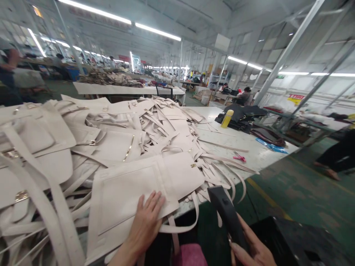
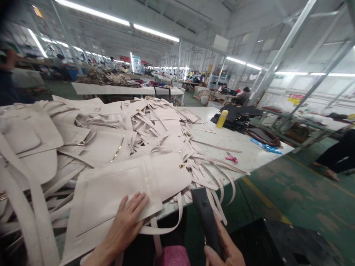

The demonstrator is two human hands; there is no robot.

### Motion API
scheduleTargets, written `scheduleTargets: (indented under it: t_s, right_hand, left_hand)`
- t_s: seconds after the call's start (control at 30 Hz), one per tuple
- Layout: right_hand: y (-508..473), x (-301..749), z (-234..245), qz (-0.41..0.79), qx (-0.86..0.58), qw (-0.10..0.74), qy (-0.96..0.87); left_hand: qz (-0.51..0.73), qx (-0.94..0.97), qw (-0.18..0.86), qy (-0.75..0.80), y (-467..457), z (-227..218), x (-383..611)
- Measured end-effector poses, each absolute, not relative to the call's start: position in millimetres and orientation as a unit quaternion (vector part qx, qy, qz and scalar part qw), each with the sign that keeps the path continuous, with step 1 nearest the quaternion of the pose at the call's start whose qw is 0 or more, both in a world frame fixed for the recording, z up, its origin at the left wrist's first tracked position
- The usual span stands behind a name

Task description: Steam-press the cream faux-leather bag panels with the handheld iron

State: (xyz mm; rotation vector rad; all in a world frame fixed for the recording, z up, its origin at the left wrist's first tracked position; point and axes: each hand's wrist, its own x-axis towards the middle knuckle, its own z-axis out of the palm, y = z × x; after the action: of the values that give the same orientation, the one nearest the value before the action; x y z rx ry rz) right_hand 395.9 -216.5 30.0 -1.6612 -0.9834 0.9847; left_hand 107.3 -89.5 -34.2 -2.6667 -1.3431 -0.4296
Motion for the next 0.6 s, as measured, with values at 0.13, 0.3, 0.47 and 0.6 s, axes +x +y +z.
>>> scheduleTargets:
  t_s: [0.13, 0.3, 0.47, 0.6]
  right_hand:
    - [-196.3, 379.2, 39.4, 0.528, -0.567, 0.404, -0.485]
    - [-172.2, 348.4, 34.7, 0.637, -0.494, 0.35, -0.477]
    - [-150.1, 334.4, 29.5, 0.639, -0.527, 0.362, -0.428]
    - [-151.4, 346.5, 36.2, 0.604, -0.546, 0.4, -0.421]
  left_hand:
    - [-0.186, -0.864, 0.075, -0.462, -96.6, -35.5, 95.6]
    - [-0.231, -0.861, 0.079, -0.446, -96.9, -47.6, 93.1]
    - [-0.25, -0.858, 0.072, -0.443, -94.9, -47.8, 93.2]
    - [-0.255, -0.855, 0.064, -0.447, -95.9, -47.3, 92.7]
